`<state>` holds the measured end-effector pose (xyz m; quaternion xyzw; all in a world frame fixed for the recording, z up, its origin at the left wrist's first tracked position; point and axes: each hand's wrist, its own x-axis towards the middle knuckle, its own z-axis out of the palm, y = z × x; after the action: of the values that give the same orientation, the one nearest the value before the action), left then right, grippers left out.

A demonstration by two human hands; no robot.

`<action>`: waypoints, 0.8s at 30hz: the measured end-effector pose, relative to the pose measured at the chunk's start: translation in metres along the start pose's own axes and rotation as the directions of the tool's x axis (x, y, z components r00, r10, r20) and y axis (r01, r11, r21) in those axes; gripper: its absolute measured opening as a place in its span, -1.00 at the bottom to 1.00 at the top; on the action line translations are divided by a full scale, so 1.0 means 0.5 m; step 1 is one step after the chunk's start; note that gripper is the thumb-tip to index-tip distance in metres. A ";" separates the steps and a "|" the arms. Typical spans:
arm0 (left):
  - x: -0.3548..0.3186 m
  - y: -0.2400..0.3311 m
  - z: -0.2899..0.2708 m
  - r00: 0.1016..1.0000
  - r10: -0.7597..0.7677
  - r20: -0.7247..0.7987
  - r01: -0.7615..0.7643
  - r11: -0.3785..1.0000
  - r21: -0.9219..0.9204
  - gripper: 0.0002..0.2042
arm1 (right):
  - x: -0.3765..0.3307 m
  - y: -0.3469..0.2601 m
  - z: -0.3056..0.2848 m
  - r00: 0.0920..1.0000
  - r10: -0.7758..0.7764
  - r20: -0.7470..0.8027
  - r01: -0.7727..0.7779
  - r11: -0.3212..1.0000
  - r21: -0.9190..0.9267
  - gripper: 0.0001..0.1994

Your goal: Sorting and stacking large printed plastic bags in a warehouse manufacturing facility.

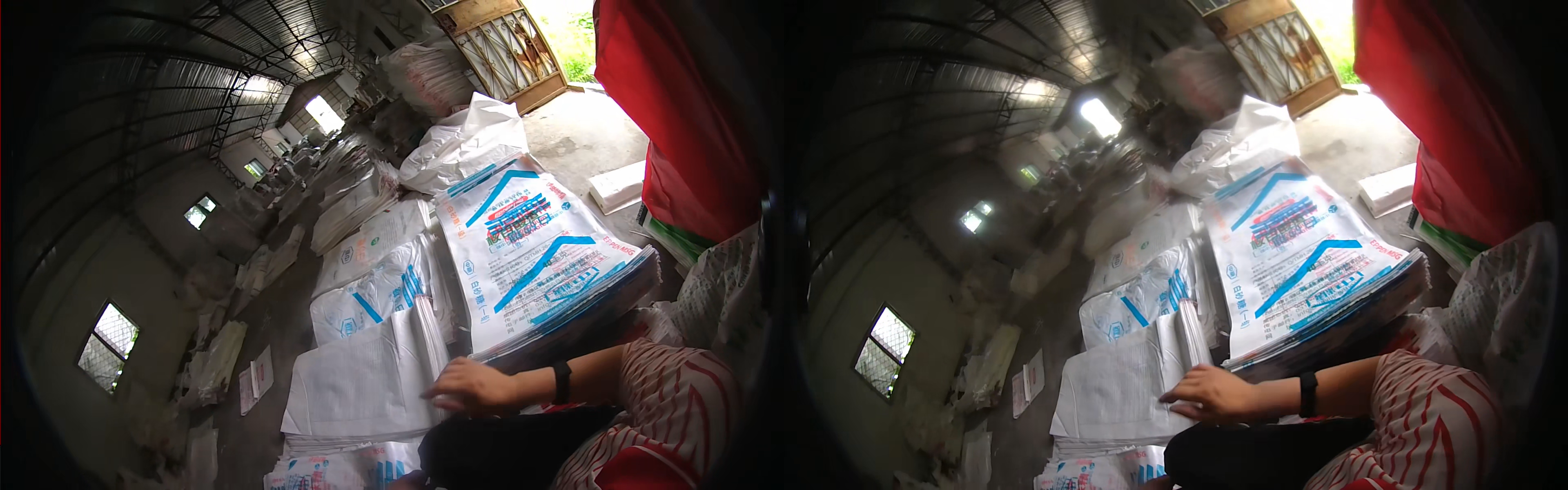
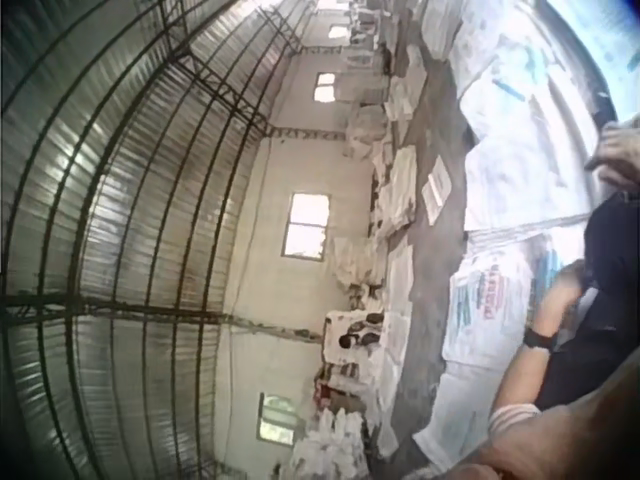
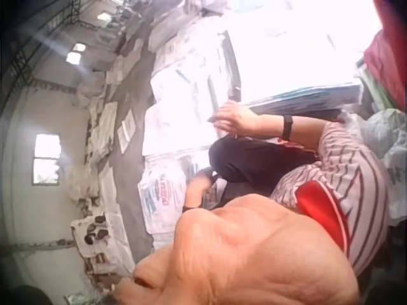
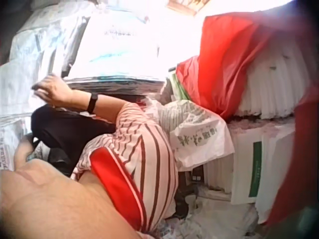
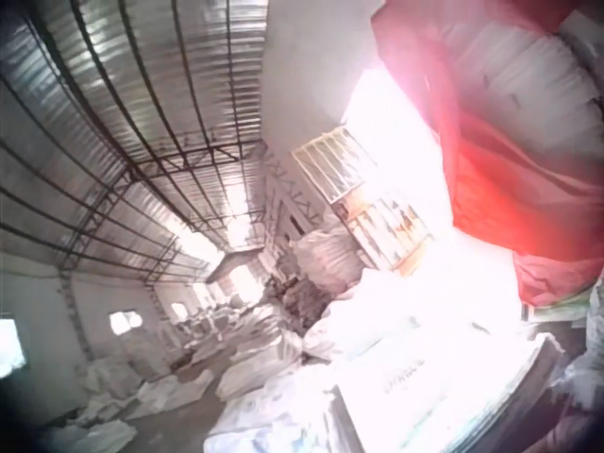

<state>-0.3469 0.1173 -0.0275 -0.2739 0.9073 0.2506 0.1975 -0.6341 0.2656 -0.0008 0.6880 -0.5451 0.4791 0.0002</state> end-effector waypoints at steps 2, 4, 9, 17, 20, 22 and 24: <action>0.005 0.016 -0.003 0.999 0.029 0.028 -0.033 0.992 0.122 -0.58 | 0.033 -0.040 0.059 0.989 -0.120 0.082 0.113 0.990 0.081 -0.61; -0.007 0.024 -0.013 0.996 0.079 0.041 -0.085 0.983 0.162 -0.59 | 0.027 -0.066 0.127 0.976 -0.199 0.092 0.186 0.973 0.137 -0.56; -0.017 0.018 -0.045 0.985 0.108 -0.133 -0.094 0.989 0.110 -0.63 | 0.016 -0.078 0.145 0.958 -0.105 0.268 0.085 0.993 0.085 -0.69; 0.003 0.008 -0.053 0.995 0.052 -0.084 -0.036 0.983 0.181 -0.61 | 0.017 -0.101 0.117 0.973 -0.096 0.208 0.085 0.995 0.061 -0.72; 0.033 -0.030 -0.048 0.991 0.120 -0.061 -0.107 0.976 0.190 -0.60 | 0.017 -0.087 0.117 0.971 -0.051 0.232 0.049 0.999 0.014 -0.72; 0.030 -0.026 -0.049 0.998 0.031 -0.054 -0.022 0.986 0.165 -0.59 | 0.025 -0.078 0.118 0.971 -0.051 0.233 0.053 0.999 -0.005 -0.73; 0.023 -0.033 -0.041 0.998 0.043 -0.045 -0.035 0.985 0.168 -0.56 | 0.028 -0.072 0.119 0.968 -0.015 0.250 0.018 1.000 -0.009 -0.74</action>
<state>-0.3507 0.0894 -0.0228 -0.2446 0.9347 0.1708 0.1931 -0.5683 0.2385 -0.0048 0.7473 -0.5378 0.3856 -0.0604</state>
